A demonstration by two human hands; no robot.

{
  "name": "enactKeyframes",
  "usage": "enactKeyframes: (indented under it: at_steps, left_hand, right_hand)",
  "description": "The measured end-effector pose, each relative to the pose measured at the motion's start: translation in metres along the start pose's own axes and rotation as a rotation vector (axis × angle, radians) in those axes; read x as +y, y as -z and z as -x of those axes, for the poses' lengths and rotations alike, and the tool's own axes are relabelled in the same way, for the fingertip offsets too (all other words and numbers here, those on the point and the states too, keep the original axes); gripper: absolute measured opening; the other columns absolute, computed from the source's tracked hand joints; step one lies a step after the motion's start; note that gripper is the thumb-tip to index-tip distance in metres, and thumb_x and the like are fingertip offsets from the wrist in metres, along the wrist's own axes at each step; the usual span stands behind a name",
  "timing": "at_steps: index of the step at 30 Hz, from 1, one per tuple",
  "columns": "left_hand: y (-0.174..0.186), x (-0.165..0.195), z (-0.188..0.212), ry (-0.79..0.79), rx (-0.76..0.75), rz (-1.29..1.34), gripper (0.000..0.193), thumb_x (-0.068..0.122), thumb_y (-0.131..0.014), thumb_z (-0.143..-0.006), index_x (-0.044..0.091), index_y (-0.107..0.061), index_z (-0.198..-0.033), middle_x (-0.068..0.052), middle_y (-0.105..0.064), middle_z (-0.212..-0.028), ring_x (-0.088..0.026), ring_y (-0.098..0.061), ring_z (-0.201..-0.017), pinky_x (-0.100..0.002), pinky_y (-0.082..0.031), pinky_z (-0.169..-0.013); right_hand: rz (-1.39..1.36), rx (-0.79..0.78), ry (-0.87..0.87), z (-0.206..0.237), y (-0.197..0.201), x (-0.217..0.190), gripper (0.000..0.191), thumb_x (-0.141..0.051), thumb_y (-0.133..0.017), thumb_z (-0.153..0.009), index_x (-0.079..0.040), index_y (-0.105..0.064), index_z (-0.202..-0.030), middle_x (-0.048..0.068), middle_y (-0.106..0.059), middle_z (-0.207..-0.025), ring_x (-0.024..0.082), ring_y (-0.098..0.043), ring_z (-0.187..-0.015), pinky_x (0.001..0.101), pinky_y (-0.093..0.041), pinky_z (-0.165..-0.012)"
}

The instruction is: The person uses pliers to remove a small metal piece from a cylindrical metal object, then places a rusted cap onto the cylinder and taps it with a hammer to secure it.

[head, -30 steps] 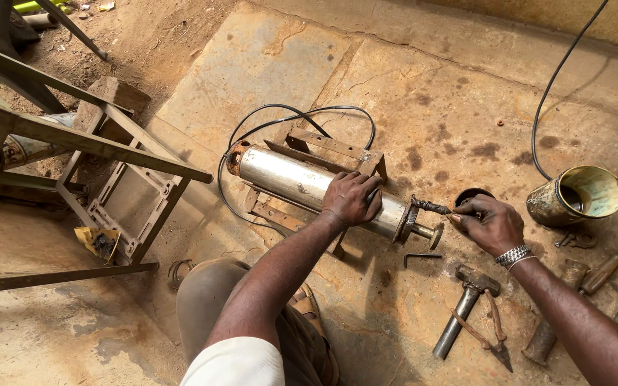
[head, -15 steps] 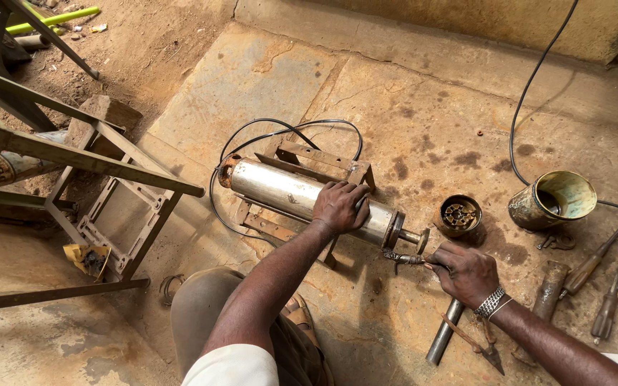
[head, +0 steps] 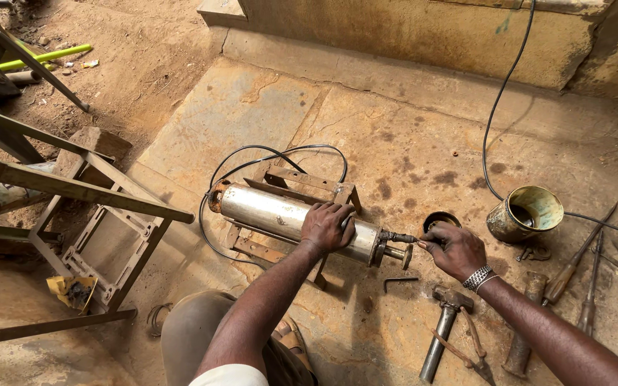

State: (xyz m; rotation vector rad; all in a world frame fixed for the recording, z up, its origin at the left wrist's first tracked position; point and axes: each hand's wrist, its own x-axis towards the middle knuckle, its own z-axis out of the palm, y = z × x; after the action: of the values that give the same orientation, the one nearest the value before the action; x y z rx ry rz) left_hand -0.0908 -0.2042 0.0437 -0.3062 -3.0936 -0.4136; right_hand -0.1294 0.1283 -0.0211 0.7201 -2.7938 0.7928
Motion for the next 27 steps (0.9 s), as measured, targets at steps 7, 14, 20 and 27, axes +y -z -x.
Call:
enactKeyframes:
  at_steps: [7, 14, 20, 27]
  left_hand:
    - [0.004, 0.001, -0.001, -0.007, 0.013, -0.030, 0.041, 0.040, -0.049, -0.097, 0.019, -0.061, -0.129, -0.011, -0.074, -0.113, -0.030, -0.067, -0.110, -0.048, -0.043, -0.106]
    - [0.001, 0.002, 0.001, 0.040, -0.022, 0.005, 0.042, 0.042, -0.048, -0.097, 0.019, -0.061, -0.130, -0.011, -0.073, -0.113, -0.028, -0.068, -0.108, -0.046, -0.045, -0.106]
    - [0.000, 0.000, 0.001, 0.032, 0.009, 0.013, 0.043, 0.043, -0.048, -0.097, 0.019, -0.061, -0.131, -0.011, -0.073, -0.111, -0.028, -0.068, -0.107, -0.048, -0.045, -0.107]
    - [-0.002, -0.002, 0.000, 0.040, 0.008, 0.005, 0.047, 0.044, -0.049, -0.096, 0.018, -0.058, -0.134, -0.011, -0.073, -0.114, -0.028, -0.068, -0.108, -0.048, -0.044, -0.109]
  right_hand:
    - [0.026, -0.340, -0.190, -0.012, 0.013, -0.006, 0.010, -0.039, -0.075, -0.088, -0.028, -0.076, -0.088, -0.009, -0.077, -0.097, 0.011, -0.072, -0.089, 0.0330, -0.060, -0.081]
    - [0.004, -0.329, -0.124, -0.016, 0.023, -0.012, 0.008, -0.034, -0.074, -0.085, -0.026, -0.076, -0.086, -0.010, -0.073, -0.094, 0.011, -0.069, -0.086, 0.0333, -0.059, -0.075]
    - [0.021, -0.353, -0.107, -0.017, 0.031, -0.021, 0.007, -0.030, -0.073, -0.086, -0.023, -0.074, -0.087, -0.009, -0.071, -0.088, 0.011, -0.070, -0.083, 0.0318, -0.059, -0.071]
    - [0.079, -0.356, -0.100, -0.019, 0.041, -0.032, 0.008, -0.031, -0.073, -0.087, -0.023, -0.073, -0.088, -0.008, -0.070, -0.087, 0.012, -0.070, -0.081, 0.0333, -0.059, -0.070]
